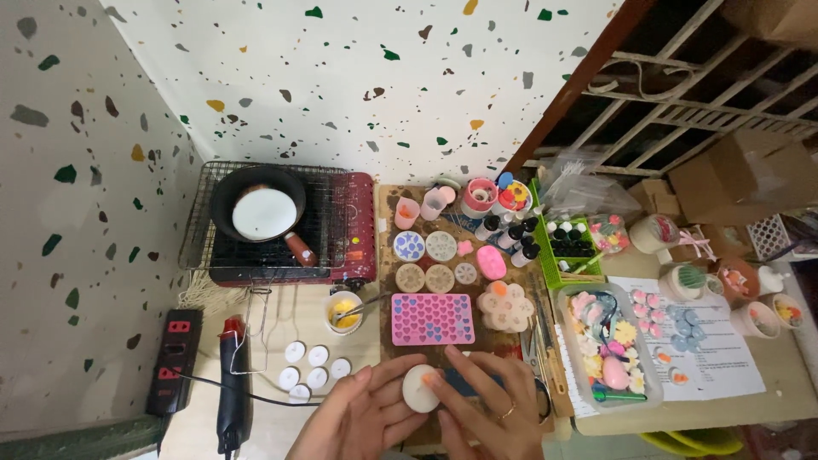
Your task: Decorate candles by melting their surface with a heat gun to attach small wax decorative pieces.
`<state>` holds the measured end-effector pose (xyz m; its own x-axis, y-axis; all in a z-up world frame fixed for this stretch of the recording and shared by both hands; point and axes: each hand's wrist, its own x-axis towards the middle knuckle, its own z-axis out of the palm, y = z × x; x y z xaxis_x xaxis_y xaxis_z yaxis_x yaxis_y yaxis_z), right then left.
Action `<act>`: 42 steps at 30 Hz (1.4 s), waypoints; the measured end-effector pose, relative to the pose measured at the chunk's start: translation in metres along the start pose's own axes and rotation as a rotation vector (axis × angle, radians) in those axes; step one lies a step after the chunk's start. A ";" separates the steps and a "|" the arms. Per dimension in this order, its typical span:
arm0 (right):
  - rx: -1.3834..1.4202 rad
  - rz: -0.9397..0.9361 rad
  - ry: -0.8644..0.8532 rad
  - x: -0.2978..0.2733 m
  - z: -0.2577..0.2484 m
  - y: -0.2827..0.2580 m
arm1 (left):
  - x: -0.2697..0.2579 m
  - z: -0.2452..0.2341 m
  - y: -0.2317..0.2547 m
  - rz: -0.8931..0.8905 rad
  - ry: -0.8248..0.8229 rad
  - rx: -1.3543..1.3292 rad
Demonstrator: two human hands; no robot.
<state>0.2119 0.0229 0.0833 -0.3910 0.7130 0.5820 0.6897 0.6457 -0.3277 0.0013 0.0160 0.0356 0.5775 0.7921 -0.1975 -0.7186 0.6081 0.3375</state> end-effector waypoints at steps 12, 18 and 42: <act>0.427 0.873 -0.046 -0.130 0.202 0.150 | 0.008 -0.013 0.014 0.089 0.197 -0.030; 0.265 0.771 -0.275 -0.201 0.278 0.161 | 0.006 -0.035 0.012 0.087 0.218 -0.096; 0.527 0.548 0.262 -0.014 0.059 0.008 | 0.025 -0.029 -0.013 0.229 0.195 -0.092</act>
<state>0.1865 0.0339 0.0285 0.1207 0.9206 0.3714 0.3385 0.3136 -0.8872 0.0139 0.0293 -0.0010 0.3179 0.8987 -0.3021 -0.8586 0.4081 0.3104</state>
